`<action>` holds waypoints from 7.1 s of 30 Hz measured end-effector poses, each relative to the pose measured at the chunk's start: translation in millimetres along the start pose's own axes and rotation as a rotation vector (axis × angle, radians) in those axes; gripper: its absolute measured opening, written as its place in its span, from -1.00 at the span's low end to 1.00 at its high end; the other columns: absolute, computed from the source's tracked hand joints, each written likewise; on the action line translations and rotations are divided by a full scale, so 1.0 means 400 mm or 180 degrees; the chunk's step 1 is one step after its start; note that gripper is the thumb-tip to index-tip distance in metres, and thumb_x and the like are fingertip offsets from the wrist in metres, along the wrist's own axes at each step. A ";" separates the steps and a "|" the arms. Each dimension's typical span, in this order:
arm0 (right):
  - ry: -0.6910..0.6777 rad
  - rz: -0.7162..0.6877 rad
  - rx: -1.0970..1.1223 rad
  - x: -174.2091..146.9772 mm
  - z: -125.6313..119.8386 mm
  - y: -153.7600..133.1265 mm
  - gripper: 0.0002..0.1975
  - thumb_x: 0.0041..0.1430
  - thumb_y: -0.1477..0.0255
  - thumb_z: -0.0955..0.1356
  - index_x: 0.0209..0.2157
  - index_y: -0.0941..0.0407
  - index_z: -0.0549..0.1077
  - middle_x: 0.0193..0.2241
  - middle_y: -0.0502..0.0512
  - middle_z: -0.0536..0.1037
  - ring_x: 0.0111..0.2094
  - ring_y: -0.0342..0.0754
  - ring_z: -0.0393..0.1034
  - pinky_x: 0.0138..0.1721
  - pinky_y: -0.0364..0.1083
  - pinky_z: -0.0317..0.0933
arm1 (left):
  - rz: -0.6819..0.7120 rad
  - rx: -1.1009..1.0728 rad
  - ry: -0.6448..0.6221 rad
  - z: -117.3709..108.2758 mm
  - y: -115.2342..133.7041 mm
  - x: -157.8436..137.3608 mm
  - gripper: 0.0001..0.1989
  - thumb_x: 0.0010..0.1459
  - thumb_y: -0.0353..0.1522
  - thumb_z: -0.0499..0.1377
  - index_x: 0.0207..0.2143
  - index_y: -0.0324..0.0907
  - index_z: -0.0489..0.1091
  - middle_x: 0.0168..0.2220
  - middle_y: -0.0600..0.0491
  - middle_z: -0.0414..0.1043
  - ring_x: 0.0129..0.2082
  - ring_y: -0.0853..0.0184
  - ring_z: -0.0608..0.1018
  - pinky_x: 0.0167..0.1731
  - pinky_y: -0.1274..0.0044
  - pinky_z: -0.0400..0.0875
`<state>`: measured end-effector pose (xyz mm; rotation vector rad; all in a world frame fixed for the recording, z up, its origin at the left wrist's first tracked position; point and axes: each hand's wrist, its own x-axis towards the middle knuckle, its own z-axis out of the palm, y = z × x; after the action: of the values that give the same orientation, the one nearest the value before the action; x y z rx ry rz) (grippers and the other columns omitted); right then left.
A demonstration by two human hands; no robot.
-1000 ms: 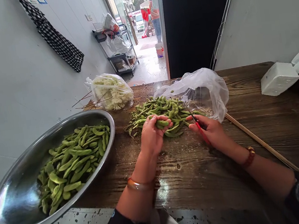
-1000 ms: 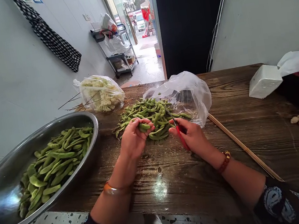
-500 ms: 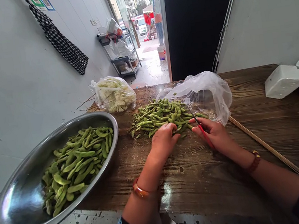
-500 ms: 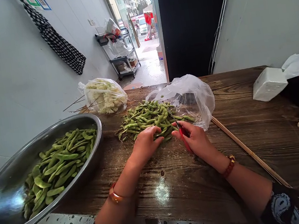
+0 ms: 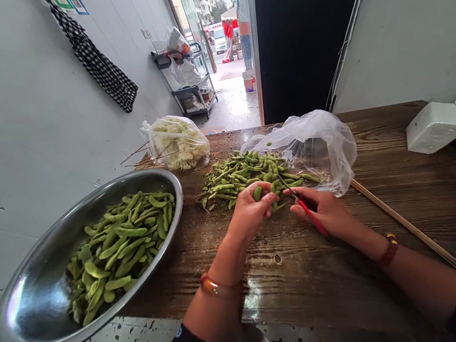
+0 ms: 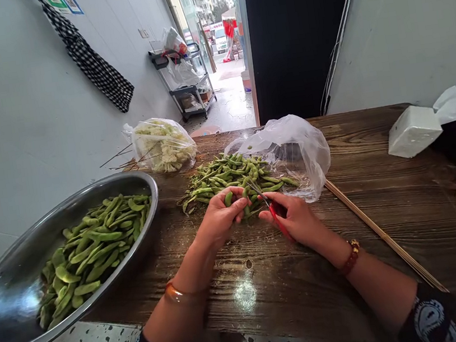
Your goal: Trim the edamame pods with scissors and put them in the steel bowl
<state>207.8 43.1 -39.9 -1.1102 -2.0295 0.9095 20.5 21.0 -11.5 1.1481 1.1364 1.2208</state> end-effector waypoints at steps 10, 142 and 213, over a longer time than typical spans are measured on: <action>-0.0077 -0.0066 0.0217 -0.002 0.002 0.001 -0.48 0.09 0.14 0.35 -0.01 0.19 0.43 -0.37 0.10 0.53 -0.39 -0.04 0.37 -0.35 -0.08 0.25 | -0.0009 0.0012 0.0026 0.027 -0.007 -0.010 -0.71 -0.04 -0.24 0.30 -0.36 -0.27 0.38 -0.57 0.17 0.31 -0.72 0.60 0.21 -0.73 0.68 0.06; -0.0323 -0.0282 -0.0181 -0.007 -0.001 -0.017 -0.63 0.17 0.14 0.31 -0.22 0.16 0.53 -0.50 0.01 0.48 -0.51 -0.12 0.25 -0.48 -0.15 0.11 | 0.0021 0.0866 -0.0194 -0.006 -0.009 -0.005 -0.70 0.05 -0.18 0.22 -0.34 -0.26 0.40 -0.66 0.21 0.15 -0.68 0.55 0.13 -0.65 0.64 -0.07; 0.0276 -0.0032 -0.0013 -0.003 -0.005 -0.003 -0.54 0.15 0.12 0.32 -0.08 0.17 0.51 -0.64 -0.09 0.30 -0.59 -0.18 0.12 -0.53 -0.17 0.01 | 0.0422 0.4020 0.0550 -0.048 -0.026 0.018 -0.68 0.07 -0.49 0.09 -0.12 -0.11 0.45 -0.14 -0.02 0.52 -0.18 0.24 0.52 -0.20 0.48 0.32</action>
<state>209.3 42.1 -38.1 -1.1213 -1.9656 0.8382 2.4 28.7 -23.4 2.0617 2.0917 0.6044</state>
